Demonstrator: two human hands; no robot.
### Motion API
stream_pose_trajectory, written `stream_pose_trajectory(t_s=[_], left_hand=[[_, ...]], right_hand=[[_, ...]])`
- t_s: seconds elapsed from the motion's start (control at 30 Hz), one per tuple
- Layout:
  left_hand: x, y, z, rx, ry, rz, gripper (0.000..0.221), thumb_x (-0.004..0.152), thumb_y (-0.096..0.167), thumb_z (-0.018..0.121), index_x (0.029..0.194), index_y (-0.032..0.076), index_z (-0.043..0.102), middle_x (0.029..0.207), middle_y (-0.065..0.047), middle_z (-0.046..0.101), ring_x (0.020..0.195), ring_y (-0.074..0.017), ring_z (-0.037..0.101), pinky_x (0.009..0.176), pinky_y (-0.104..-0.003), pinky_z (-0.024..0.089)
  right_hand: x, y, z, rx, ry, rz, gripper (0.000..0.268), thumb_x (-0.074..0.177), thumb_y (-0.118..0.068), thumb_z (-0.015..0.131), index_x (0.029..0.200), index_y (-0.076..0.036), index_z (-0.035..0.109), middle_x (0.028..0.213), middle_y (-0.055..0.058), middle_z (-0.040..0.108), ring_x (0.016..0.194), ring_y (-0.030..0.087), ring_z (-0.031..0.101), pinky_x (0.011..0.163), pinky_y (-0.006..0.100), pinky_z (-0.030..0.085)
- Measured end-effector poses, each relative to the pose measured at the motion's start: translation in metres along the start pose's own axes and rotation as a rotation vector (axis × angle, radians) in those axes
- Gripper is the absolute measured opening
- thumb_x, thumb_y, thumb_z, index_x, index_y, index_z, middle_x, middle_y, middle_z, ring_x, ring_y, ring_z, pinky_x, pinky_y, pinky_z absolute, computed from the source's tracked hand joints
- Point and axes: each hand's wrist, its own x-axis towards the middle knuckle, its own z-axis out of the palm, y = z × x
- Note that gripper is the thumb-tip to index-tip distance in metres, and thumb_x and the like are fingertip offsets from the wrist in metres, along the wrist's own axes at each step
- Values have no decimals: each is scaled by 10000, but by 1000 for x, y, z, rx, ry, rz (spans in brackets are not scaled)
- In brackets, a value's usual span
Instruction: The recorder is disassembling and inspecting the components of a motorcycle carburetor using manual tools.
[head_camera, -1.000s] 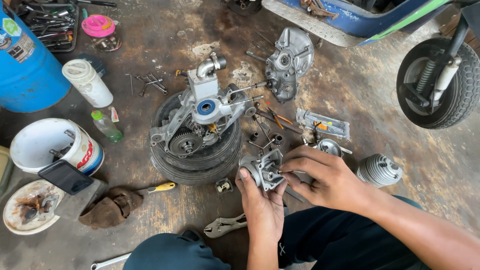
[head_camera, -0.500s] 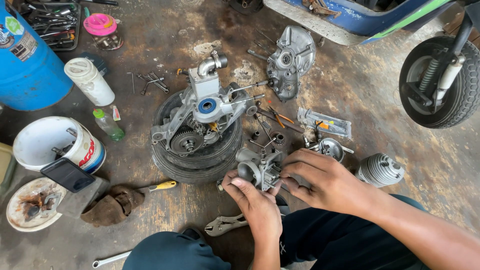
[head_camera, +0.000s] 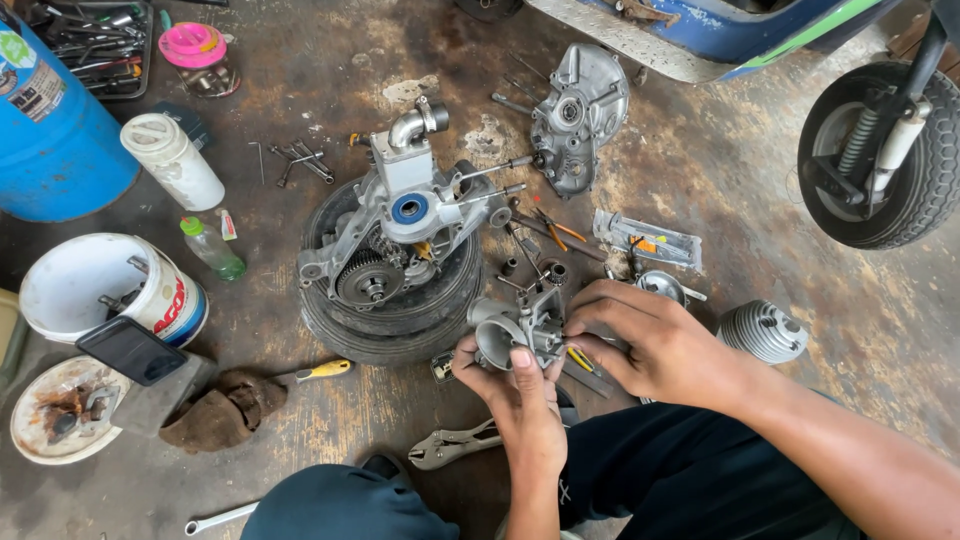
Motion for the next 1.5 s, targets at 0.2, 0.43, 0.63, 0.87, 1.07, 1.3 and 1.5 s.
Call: stream_pose_trajectory(t_s=[0.2,0.43,0.63,0.87,1.07,1.3,1.5], left_hand=[[-5,-4,-1,97,-28,105,664,968,352,673,1395,175,197,1397,-148,407,1198,-257,539,960,-498,585],[-5,-10,-2,-4,-54,105,644,1006,333,677,1410,176,201,1370,-141,408,1126,-226,538,864,-416,569],[3,-1,0,-317,-112,-132,513,1038,407,533,1413,189,259,1326,-142,541,1084,-237,646,853,-381,599],[2,2,-1,-402,-227,-178,442,1078,458,422,1419,191,330,1290,-100,556,1066,-195,632,834,-342,587],[0,-8,-5,-394,-210,-146,487,1077,439,498,1434,170,305,1274,-122,556,1027,-194,617,795,-320,569],[-18,-7,17,321,9,240,733,893,272,827,1307,46,265,1306,-188,460,1161,-245,587,967,-370,560],[-27,2,25,701,68,426,765,827,233,900,1302,38,334,1253,-175,396,1113,-277,591,913,-406,537]], right_hand=[[0,5,-4,19,-14,23,211,838,-47,777,1013,-15,664,1044,136,683,948,302,710,792,394,573],[-1,9,-6,28,11,1,231,823,-47,793,1016,-24,667,1054,132,700,949,294,723,788,386,588],[-1,7,-4,40,33,-39,305,809,-86,839,1040,-16,654,1037,131,702,954,287,724,788,379,587],[-4,5,-3,-18,53,-135,325,837,-76,827,1094,-12,638,1053,145,679,958,316,701,831,410,579],[-6,7,-5,-26,35,-141,332,835,-92,827,1105,-26,645,1071,138,666,944,323,687,829,419,570],[-10,33,-3,69,-29,61,257,788,2,784,1028,-18,693,1096,136,684,929,284,730,755,363,596],[-10,38,2,91,-4,91,278,774,63,743,1035,-7,679,1133,149,698,1003,296,730,802,361,592]])
